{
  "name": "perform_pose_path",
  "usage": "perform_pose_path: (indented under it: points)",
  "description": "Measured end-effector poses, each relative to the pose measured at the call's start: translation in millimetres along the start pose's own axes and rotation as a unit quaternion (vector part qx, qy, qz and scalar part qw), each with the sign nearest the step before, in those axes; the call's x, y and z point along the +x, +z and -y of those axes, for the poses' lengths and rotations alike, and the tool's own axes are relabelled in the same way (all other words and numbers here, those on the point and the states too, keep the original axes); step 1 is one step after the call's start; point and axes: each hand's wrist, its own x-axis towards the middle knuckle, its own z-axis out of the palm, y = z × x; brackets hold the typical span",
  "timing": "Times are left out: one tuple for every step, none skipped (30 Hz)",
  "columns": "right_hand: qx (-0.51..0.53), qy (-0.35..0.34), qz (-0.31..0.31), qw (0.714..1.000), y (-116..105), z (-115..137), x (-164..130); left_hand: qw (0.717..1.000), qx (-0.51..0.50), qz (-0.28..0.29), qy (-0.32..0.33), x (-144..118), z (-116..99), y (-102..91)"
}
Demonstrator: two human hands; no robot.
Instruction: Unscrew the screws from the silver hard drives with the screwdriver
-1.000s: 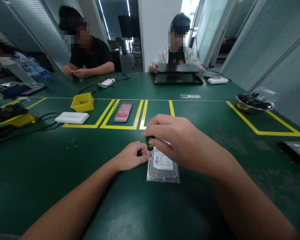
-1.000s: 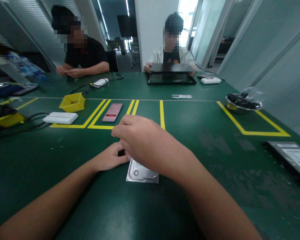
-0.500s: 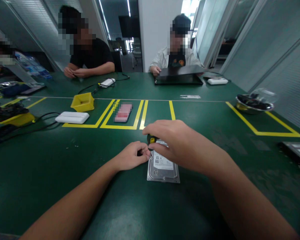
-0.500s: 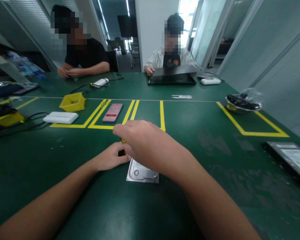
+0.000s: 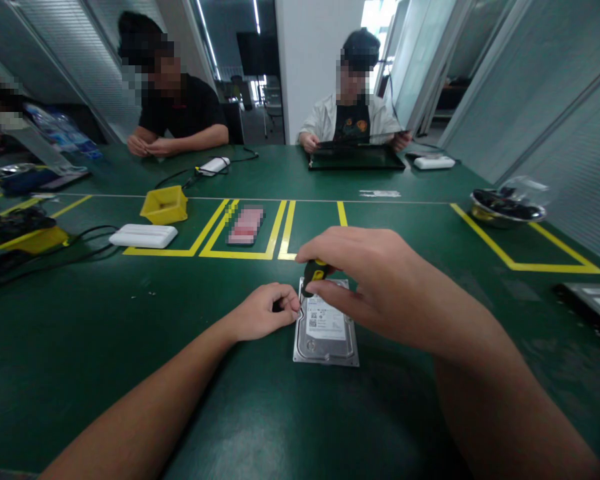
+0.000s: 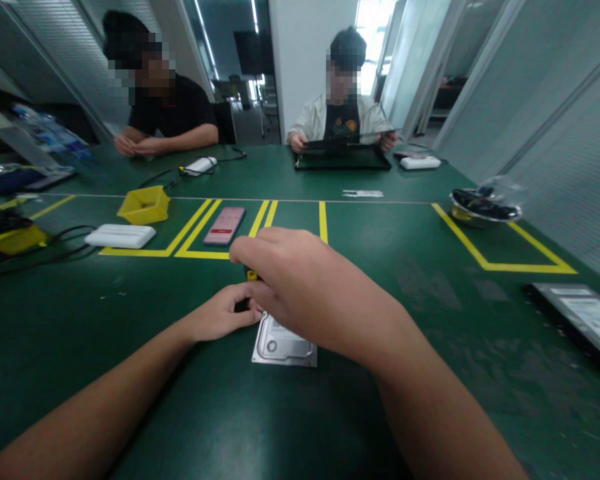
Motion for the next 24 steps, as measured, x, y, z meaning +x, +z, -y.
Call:
perform_pose_path:
  points:
    - [-0.006,0.005,-0.001,1.0,-1.7,1.3,-0.4,1.0,-0.005,-0.002,-0.001,-0.1,-0.1,0.1]
    - [-0.014,0.011,-0.003,1.0,-3.2,2.7,-1.0,1.0,-0.01,-0.006,-0.001,-0.2,-0.2,0.2]
    - [-0.024,0.017,-0.005,1.0,-4.7,4.3,-1.7,1.0,-0.014,-0.011,-0.003,-0.3,-0.4,0.4]
    - [-0.037,0.022,-0.009,0.999,-6.0,5.8,-2.7,1.0,-0.016,-0.014,-0.005,-0.3,-0.6,0.6]
    - [-0.053,0.028,-0.014,0.998,-7.1,7.1,-3.9,1.0,-0.019,-0.018,-0.007,-0.2,-0.8,0.9]
    - [-0.072,0.037,-0.019,0.997,-8.2,7.9,-5.5,0.999,-0.021,-0.022,-0.01,0.0,-0.9,1.2]
    - [-0.093,0.05,-0.026,0.994,-9.1,8.1,-7.3,0.999,-0.021,-0.025,-0.012,0.2,-1.0,1.6]
    - [-0.118,0.068,-0.033,0.99,-10.0,7.5,-9.4,0.999,-0.019,-0.029,-0.014,0.4,-0.9,2.0]
    - [-0.143,0.09,-0.039,0.985,-10.8,6.2,-11.5,0.999,-0.016,-0.033,-0.015,0.6,-0.8,2.4]
    - [-0.169,0.116,-0.042,0.978,-11.5,4.1,-13.5,0.999,-0.013,-0.037,-0.015,0.8,-0.7,2.8]
    - [-0.194,0.144,-0.042,0.969,-12.2,1.4,-15.2,0.999,-0.011,-0.039,-0.013,0.9,-0.4,3.1]
    - [-0.216,0.172,-0.036,0.96,-12.8,-1.7,-16.6,0.999,-0.01,-0.039,-0.01,0.8,-0.1,3.4]
    - [-0.235,0.199,-0.028,0.951,-13.1,-4.9,-17.4,0.999,-0.011,-0.038,-0.006,0.7,0.3,3.6]
    - [-0.25,0.225,-0.017,0.942,-13.1,-8.1,-17.7,0.999,-0.013,-0.036,-0.002,0.6,0.7,3.7]
    - [-0.263,0.25,-0.007,0.932,-12.8,-11.1,-17.3,0.999,-0.015,-0.034,0.002,0.4,1.1,3.7]
    - [-0.273,0.274,0.0,0.922,-12.2,-13.9,-16.5,0.999,-0.016,-0.032,0.006,0.1,1.4,3.7]
    - [-0.281,0.295,0.007,0.913,-11.1,-16.6,-15.3,0.999,-0.015,-0.032,0.009,-0.1,1.7,3.6]
    - [-0.287,0.313,0.012,0.905,-9.7,-19.4,-13.7,0.999,-0.014,-0.032,0.011,-0.3,2.0,3.5]
    - [-0.29,0.328,0.016,0.899,-8.0,-22.3,-12.1,0.999,-0.013,-0.033,0.013,-0.4,2.1,3.4]
    - [-0.292,0.337,0.021,0.895,-6.0,-25.2,-10.5,0.999,-0.012,-0.033,0.014,-0.5,2.3,3.2]
    - [-0.292,0.345,0.026,0.892,-4.0,-28.3,-9.1,0.999,-0.013,-0.032,0.014,-0.6,2.4,3.1]
    - [-0.291,0.35,0.032,0.89,-1.8,-31.3,-7.8,0.999,-0.015,-0.031,0.015,-0.6,2.5,2.9]
    - [-0.29,0.355,0.037,0.888,0.3,-34.1,-6.8,0.999,-0.017,-0.029,0.015,-0.6,2.6,2.7]
    - [-0.29,0.358,0.041,0.887,2.5,-36.7,-6.0,0.999,-0.018,-0.028,0.015,-0.6,2.9,2.6]
